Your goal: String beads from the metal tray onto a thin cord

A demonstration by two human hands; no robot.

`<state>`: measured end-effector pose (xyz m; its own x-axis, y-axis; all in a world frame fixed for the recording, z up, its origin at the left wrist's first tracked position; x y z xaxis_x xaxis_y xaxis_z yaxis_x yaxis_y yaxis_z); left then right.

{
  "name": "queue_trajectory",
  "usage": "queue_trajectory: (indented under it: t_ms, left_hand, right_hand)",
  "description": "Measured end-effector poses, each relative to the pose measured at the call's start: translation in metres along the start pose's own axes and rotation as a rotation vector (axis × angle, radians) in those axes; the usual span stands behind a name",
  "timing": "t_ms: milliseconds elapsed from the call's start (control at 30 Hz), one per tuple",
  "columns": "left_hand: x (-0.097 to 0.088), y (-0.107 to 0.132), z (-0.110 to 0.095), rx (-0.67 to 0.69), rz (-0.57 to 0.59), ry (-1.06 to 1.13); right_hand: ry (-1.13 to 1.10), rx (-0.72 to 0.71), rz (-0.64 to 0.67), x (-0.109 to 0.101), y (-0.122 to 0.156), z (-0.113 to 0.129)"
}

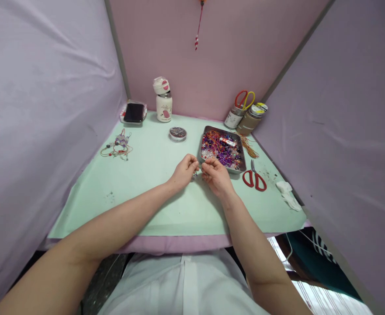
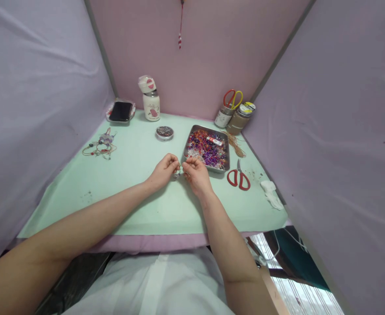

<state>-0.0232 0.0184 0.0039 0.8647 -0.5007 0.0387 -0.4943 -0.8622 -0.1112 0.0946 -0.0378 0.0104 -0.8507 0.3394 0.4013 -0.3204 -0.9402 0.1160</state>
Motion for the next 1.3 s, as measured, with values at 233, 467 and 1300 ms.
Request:
queue_trajectory:
  t_ms: [233, 467, 1300]
  left_hand:
    - [0.002, 0.001, -0.006, -0.116, 0.014, 0.11]
    - [0.002, -0.002, -0.004, -0.202, 0.018, 0.291]
    - [0.0, -0.001, -0.012, -0.095, 0.086, 0.152]
  right_hand:
    - [0.04, -0.016, -0.009, 0.001, 0.002, 0.002]
    - [0.189, -0.178, -0.089, -0.003, -0.002, -0.001]
    - [0.03, -0.067, -0.043, -0.001, 0.0, 0.001]
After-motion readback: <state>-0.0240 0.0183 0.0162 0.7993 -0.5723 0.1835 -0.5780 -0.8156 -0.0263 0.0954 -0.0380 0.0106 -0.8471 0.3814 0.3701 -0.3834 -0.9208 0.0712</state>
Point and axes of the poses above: each hand's wrist, its own y-axis away from the middle knuckle, its own x-axis out of the palm, z = x × y, the point moved 2 cm from there along -y, towards the middle knuckle
